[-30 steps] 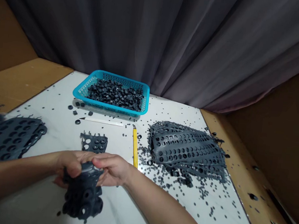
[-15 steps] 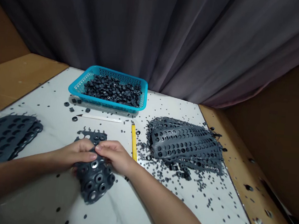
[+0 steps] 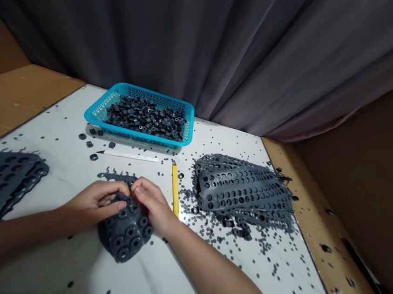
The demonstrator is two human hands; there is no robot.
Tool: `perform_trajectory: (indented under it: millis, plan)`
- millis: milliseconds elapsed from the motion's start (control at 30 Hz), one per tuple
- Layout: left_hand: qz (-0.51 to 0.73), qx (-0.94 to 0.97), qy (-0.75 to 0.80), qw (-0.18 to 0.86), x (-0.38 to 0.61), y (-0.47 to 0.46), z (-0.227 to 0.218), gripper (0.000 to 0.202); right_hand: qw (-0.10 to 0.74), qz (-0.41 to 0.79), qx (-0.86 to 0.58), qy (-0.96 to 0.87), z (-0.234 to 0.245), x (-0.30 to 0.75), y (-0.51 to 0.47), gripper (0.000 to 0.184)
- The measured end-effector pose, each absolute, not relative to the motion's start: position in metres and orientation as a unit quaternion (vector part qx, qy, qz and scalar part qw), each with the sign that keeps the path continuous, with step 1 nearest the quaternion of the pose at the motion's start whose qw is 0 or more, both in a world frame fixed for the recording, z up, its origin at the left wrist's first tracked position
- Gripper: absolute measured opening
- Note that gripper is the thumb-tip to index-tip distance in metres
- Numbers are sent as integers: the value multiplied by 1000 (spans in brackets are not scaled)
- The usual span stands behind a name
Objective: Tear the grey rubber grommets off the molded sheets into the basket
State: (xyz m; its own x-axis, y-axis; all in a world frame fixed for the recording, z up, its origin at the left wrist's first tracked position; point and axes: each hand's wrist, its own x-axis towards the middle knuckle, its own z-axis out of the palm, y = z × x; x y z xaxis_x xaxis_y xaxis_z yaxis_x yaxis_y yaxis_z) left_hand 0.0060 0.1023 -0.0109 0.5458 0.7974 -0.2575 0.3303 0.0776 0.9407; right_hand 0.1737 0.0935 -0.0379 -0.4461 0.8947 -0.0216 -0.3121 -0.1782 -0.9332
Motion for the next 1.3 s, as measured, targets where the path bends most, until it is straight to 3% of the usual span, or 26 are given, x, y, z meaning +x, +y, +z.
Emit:
perform_trajectory:
  millis: [267, 567, 700, 1067, 1300]
  plan:
    - [159, 690, 403, 580, 2, 107, -15, 23, 382, 591, -356, -615, -32, 172, 86, 38]
    - [160, 544, 289, 772, 0, 116, -20, 28, 302, 832, -244, -396, -41, 177, 103, 40]
    - [199, 457, 290, 817, 0, 112, -33, 27, 323, 863, -200, -332, -38, 175, 105, 44]
    - [160, 371, 261, 877, 1, 112, -32, 28, 325, 888, -182, -270, -37, 178, 101, 39]
    - [129, 392, 216, 885, 3, 115, -31, 36, 309, 934, -47, -174, -27, 183, 105, 46]
